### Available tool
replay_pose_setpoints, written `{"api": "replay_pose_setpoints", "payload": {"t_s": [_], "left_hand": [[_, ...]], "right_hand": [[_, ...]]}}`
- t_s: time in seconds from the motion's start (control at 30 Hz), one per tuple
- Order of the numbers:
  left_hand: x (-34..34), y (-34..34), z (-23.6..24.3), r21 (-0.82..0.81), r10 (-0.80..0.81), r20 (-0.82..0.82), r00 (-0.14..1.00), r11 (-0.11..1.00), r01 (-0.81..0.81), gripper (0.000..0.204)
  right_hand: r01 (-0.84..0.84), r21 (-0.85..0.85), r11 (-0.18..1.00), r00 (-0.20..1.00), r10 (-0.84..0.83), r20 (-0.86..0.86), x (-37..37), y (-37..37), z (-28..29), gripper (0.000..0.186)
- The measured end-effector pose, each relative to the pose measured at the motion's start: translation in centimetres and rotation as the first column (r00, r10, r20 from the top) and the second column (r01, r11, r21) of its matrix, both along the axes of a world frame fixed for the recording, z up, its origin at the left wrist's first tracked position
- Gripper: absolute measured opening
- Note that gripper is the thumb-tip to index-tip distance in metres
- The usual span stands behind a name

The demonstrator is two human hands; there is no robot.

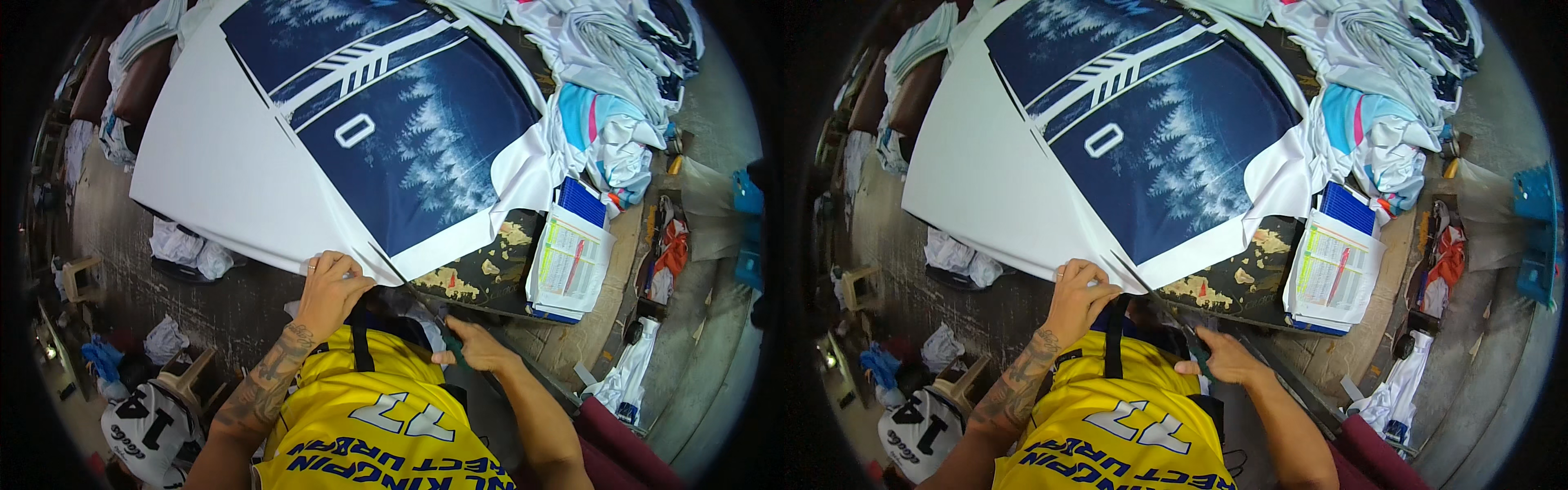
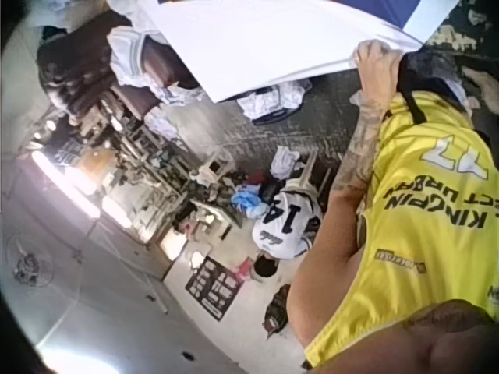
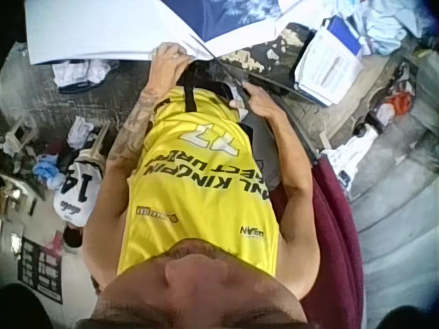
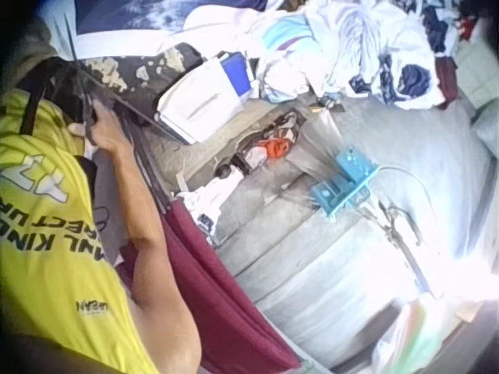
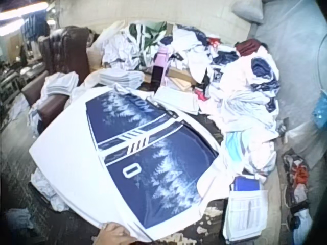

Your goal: The person uses shears to cut a large white sheet of fabric or transfer material on a cluttered work table. They repeatedly position the sheet, cut along straight lines, and fold the cut pieces. The workspace contains piles of other fabric pieces and tools.

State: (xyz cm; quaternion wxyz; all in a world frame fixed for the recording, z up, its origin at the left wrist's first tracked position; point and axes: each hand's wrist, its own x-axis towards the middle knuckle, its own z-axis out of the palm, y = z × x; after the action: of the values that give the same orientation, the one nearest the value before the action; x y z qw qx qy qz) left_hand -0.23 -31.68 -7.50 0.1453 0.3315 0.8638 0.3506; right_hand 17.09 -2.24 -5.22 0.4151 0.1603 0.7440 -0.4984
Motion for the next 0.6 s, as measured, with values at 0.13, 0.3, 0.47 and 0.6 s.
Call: {"api": "replay_pose_setpoints", "payload": {"t_s": [0.13,0.3,0.47,0.6], "left_hand": [[0.1,0.2,-0.6,-0.015,0.005,-0.02,1.0,1.0,-0.005,0.011],[0.1,0.3,-0.6,-0.033,0.012,0.009,1.0,0.999,-0.011,0.011],[-0.4,0.2,-0.7,-0.01,0.009,0.053,0.999,1.0,-0.008,0.012],[-1.2,-0.2,-1.3,0.071,-0.013,0.13,0.991,0.997,0.004,0.009]], "right_hand": [[-0.124,0.114,0.986,0.992,0.121,0.03,-2.2,0.6,0.3,0.068],[-0.091,0.091,0.992,0.992,0.082,0.101,-4.7,-0.3,0.7,0.075],[-0.133,0.139,0.981,0.973,0.103,0.204,-8.7,-2.5,1.2,0.077],[0.009,0.027,1.0,0.998,-0.01,0.056,-12.8,-4.5,1.3,0.083]]}}
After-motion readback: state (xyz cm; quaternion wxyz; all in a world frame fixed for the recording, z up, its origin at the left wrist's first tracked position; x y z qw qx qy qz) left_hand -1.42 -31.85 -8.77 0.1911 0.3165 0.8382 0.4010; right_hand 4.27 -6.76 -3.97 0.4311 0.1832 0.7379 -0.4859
